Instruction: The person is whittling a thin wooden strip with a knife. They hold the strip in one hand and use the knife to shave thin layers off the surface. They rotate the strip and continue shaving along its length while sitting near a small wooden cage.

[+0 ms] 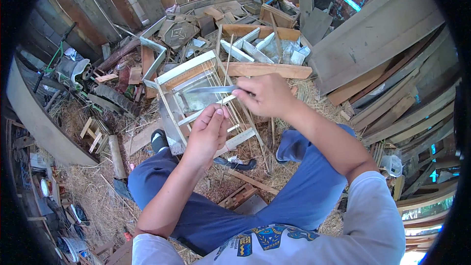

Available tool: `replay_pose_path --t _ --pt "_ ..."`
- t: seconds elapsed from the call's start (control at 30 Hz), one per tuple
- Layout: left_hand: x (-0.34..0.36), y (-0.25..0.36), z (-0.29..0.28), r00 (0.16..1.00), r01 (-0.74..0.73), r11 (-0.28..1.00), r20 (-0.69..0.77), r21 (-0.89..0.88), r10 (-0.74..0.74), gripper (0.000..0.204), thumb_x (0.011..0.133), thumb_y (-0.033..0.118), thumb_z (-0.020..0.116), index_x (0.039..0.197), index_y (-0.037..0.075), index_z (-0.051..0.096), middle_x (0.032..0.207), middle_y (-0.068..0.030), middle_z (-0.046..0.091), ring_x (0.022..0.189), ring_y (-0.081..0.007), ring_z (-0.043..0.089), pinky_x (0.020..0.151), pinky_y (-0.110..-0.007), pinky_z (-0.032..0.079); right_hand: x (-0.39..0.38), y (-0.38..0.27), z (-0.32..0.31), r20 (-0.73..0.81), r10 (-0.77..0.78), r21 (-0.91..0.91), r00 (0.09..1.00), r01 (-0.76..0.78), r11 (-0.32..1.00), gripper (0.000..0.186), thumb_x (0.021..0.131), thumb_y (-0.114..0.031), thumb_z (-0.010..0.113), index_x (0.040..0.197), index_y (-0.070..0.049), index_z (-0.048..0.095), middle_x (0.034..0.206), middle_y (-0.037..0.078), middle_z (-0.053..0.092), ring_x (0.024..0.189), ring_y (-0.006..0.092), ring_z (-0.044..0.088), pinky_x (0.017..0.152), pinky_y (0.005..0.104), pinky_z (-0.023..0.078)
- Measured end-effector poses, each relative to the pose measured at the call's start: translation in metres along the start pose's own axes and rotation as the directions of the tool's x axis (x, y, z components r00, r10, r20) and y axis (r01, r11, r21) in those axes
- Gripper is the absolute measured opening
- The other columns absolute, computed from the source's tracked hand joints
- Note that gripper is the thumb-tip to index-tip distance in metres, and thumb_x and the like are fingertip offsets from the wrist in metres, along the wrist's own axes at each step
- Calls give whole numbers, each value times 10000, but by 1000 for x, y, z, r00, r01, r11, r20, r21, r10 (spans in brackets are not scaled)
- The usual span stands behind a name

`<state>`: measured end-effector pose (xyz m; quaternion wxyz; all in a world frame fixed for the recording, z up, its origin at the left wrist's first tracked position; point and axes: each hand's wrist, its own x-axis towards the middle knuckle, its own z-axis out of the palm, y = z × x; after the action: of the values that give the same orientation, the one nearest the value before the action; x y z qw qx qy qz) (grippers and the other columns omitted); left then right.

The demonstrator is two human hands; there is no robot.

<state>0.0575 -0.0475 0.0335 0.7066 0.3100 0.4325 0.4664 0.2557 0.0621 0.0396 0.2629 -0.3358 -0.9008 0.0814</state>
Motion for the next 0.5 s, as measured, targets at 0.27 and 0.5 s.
replay_pose_path --t 0.27,0.5 --pt "-1 1 0 1000 26 999 16 -44 -25 185 1137 256 436 1030 150 542 650 94 319 498 -29 237 440 -238 167 0 -5 3 -33 -62 -18 997 62 998 258 949 -338 679 813 -122 646 634 106 627 583 350 645 515 462 475" --pt "-9 1 0 996 54 998 71 -22 -52 196 1138 258 437 1009 152 540 647 91 321 484 -33 215 429 -240 163 6 37 -4 24 189 -65 982 -188 980 205 972 -387 641 902 -205 706 677 80 671 627 339 675 572 478 525"
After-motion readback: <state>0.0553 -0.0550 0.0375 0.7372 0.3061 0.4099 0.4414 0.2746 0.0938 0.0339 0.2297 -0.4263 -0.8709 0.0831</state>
